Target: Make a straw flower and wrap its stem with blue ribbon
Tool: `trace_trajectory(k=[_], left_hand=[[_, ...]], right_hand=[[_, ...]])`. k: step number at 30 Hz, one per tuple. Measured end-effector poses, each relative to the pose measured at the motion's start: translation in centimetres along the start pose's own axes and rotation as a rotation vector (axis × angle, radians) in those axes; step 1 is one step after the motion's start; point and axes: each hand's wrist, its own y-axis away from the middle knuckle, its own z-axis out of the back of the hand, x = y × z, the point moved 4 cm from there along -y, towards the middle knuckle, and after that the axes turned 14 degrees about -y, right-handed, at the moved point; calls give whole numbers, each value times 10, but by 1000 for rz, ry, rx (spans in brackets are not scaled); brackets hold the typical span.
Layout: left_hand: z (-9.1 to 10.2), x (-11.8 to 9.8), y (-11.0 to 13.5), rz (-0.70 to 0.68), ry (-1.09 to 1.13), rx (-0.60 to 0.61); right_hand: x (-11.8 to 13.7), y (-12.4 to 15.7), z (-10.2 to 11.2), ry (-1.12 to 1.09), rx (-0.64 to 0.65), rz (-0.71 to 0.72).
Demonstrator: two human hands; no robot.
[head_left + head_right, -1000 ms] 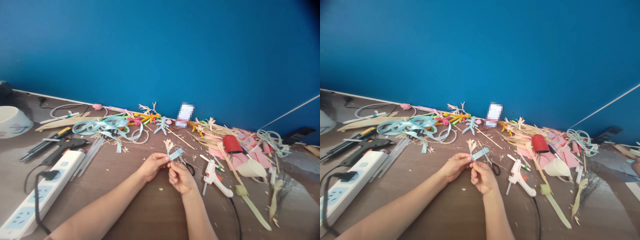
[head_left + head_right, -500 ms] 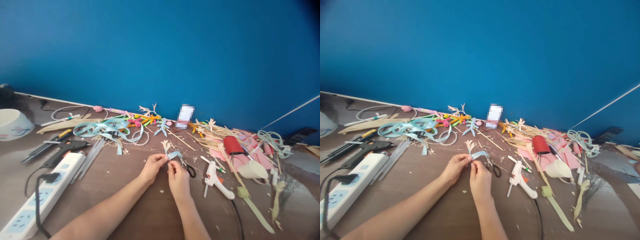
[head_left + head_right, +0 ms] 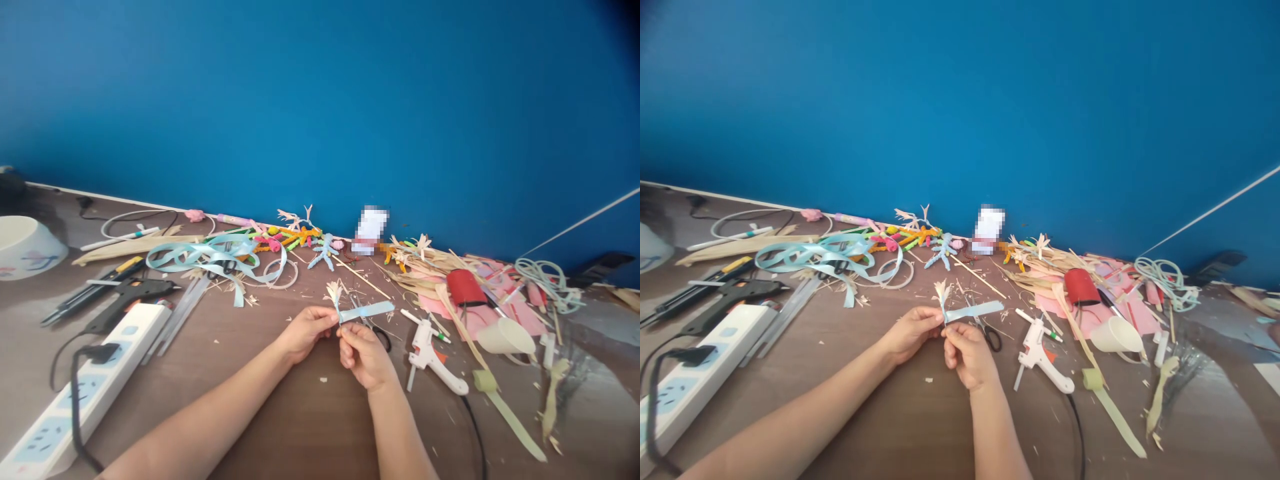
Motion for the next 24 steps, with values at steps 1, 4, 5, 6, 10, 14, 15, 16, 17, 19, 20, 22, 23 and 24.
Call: trace_trajectory(k=[1,4,5,6,10,14,15,16,17,19,20,22,23,24], left_hand=[[-1,0,0,7,18,20],[-2,0,2,11,56,57],[-3,0,2,13,66,60],[-3,0,2,16,75,62],[-3,0,4,20,111,78],[-4,-2,5,2,139,105],[-4,-3,6,-2,150,111],[-5,-4,6,-4,164,116],[-5,-4,7,-4,178,119],[-4,-3,6,1,205,110],[-4,-2,6,8,222,96],[-2,2,3,26,253,48],[0,4,2,34,260,14],[2,6,1,41,260,-26]], right_hand=[[-1,0,-1,-53,17,-39],[-5,2,-2,-158,58,-118],[-6,2,-3,-179,71,-133],[-7,2,-3,-194,87,-146],[-10,3,-5,-234,149,-207],[-13,5,-6,-276,195,-259],[-14,5,-7,-284,206,-270],[-15,6,-8,-290,214,-276],[-15,6,-9,-293,218,-276],[-15,6,-11,-275,214,-253],[-14,5,-11,-251,202,-222],[-10,3,-10,-147,147,-107],[-8,2,-9,-64,106,-33],[-5,2,-8,37,56,47]])
